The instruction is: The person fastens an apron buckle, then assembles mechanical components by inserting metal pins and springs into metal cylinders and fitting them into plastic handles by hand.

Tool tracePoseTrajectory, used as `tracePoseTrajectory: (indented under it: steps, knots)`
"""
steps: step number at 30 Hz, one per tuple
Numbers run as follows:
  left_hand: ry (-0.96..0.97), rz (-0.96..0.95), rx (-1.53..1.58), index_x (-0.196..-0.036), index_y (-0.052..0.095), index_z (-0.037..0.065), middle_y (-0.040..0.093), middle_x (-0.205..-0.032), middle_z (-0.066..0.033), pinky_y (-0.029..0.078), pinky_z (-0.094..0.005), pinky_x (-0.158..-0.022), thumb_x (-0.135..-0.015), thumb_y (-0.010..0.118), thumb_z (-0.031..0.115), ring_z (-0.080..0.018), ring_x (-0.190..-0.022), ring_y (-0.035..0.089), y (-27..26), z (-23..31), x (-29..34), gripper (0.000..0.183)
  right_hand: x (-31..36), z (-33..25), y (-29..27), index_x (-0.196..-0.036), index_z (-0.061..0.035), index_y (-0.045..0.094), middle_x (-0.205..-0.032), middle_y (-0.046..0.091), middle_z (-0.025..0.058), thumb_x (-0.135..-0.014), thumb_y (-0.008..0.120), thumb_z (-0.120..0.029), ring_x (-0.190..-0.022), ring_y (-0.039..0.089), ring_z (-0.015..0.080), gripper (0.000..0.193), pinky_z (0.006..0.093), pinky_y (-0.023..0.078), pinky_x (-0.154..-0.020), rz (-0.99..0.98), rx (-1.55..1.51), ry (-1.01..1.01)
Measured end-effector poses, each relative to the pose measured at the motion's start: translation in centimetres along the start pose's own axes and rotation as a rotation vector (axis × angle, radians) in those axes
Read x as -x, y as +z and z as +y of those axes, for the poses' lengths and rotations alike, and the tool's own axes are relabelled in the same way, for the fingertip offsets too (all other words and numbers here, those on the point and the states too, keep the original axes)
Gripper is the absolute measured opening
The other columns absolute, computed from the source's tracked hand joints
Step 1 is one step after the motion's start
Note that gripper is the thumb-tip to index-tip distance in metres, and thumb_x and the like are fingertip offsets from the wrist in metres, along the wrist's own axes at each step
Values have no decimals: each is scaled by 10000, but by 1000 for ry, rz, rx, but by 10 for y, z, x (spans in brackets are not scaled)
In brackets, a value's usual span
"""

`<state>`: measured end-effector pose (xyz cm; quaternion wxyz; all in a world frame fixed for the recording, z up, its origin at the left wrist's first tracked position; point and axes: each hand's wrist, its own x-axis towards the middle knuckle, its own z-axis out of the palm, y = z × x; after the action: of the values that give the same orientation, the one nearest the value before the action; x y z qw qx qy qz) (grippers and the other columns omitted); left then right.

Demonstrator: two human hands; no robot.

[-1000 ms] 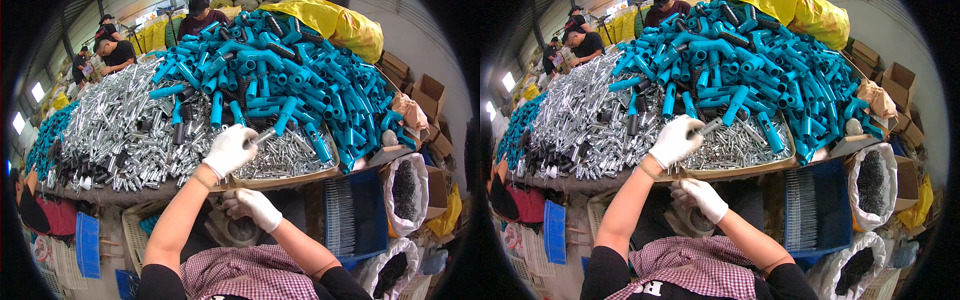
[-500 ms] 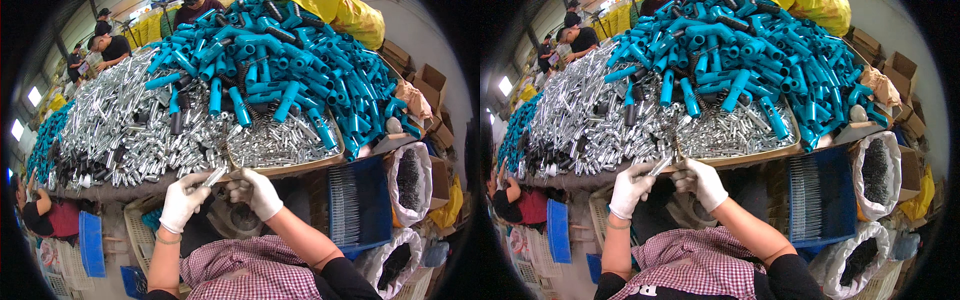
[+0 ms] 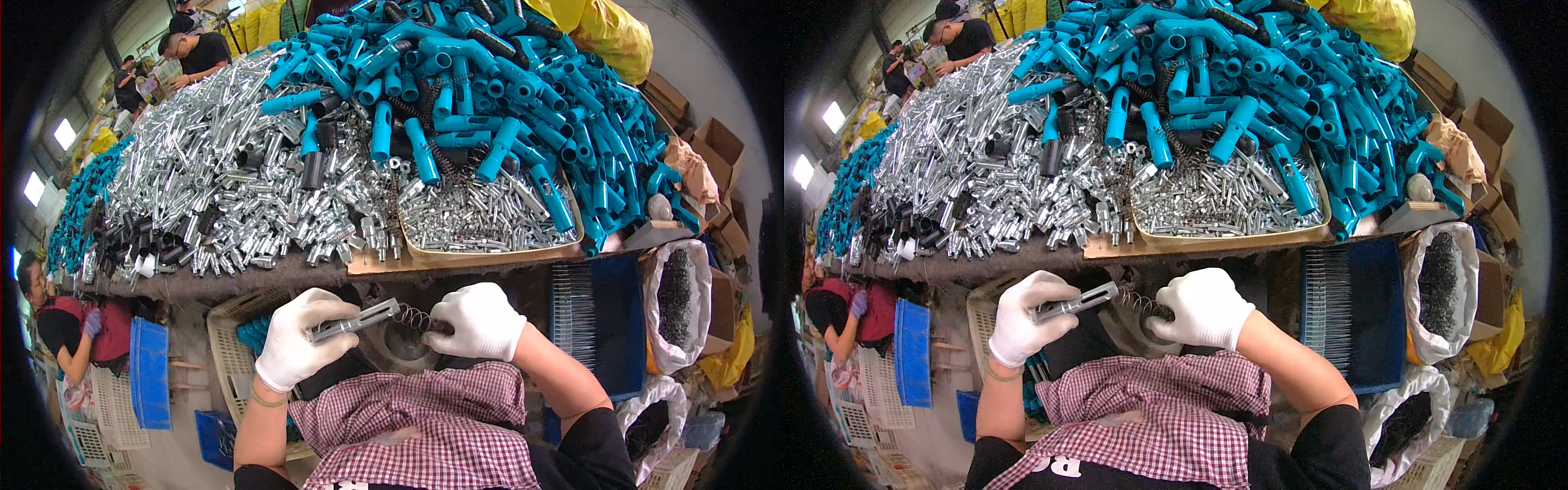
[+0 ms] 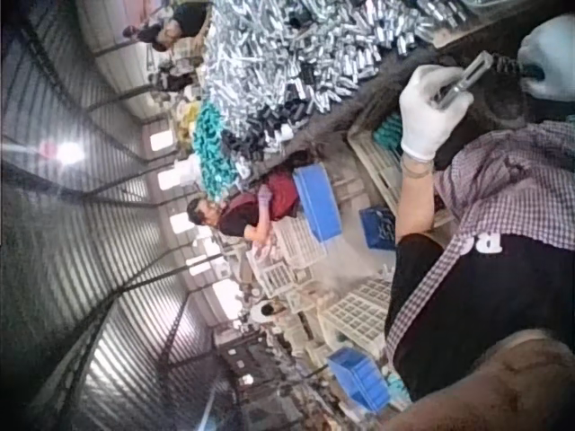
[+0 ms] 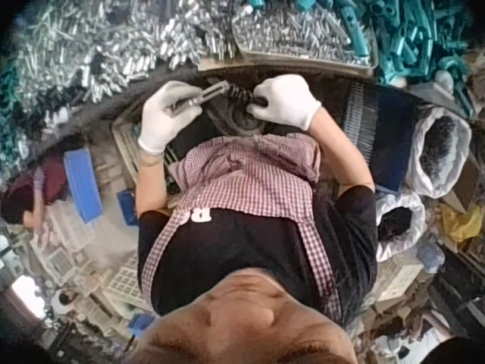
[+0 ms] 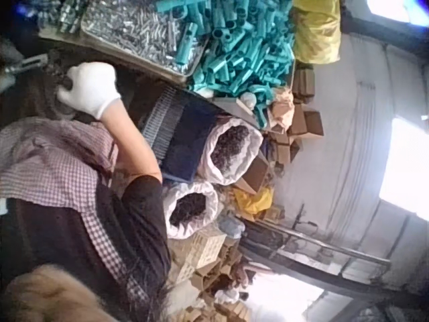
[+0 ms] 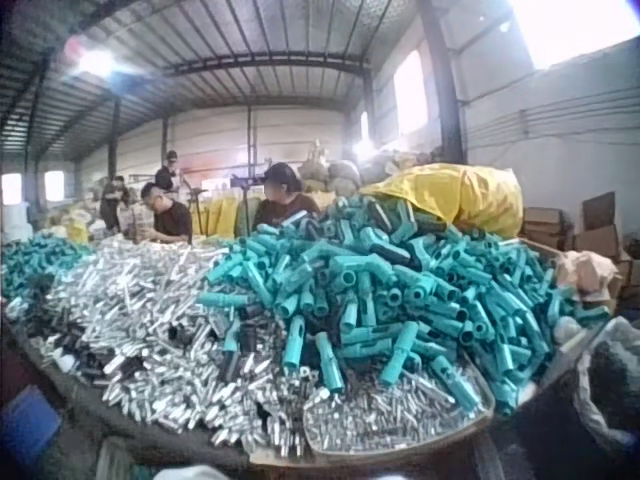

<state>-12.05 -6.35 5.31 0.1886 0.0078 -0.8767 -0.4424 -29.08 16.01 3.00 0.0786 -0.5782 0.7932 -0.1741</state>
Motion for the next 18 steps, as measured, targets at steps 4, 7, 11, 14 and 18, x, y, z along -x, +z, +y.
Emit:
tracePoseTrajectory:
  steps: [4, 7, 11, 14, 18]
  knots:
    - [19, -76, 7, -950, 731, 23, 669, -885, -114, 514, -325, -707, -646, 799, 87, -227, -775, 658, -8, -4, 0, 318, -5, -2, -8, -695, -58, 686, -674, 651, 142, -757, 664, -422, -665, 670, 323, 370, 431, 530, -617, 19, 88, -56]
    - [33, -112, -68, -935, 742, 52, 673, -873, -107, 524, -321, -671, -651, 824, 104, -229, -762, 670, -14, 4, 9, 300, -3, -1, -12, -753, -65, 695, -710, 651, 142, -755, 691, -413, -691, 668, 319, 347, 436, 527, -624, 92, 70, -155]
    - [3, -200, -20, -1029, 713, 58, 671, -879, -78, 539, -307, -695, -727, 827, 200, -210, -763, 661, 1, -5, 22, 352, 6, -1, 0, -1021, -65, 717, -905, 699, 164, -816, 730, -319, -850, 684, 341, 327, 397, 544, -763, -3, -372, -73]
    - [-284, -180, 93, -1116, 688, 30, 707, -906, -95, 549, -281, -722, -726, 855, 199, -155, -803, 681, 19, -6, 32, 457, 18, -3, 23, -1078, -34, 699, -874, 702, 159, -859, 716, -374, -796, 703, 281, 405, 346, 544, -739, -14, -604, 48]
    - [-281, -242, 117, -1157, 673, 35, 716, -960, -124, 557, -295, -761, -751, 843, 254, -178, -830, 700, 35, -13, 43, 491, 24, -6, 44, -1107, 4, 682, -824, 709, 117, -868, 730, -373, -728, 669, 154, 449, 297, 540, -704, -140, -741, 126]
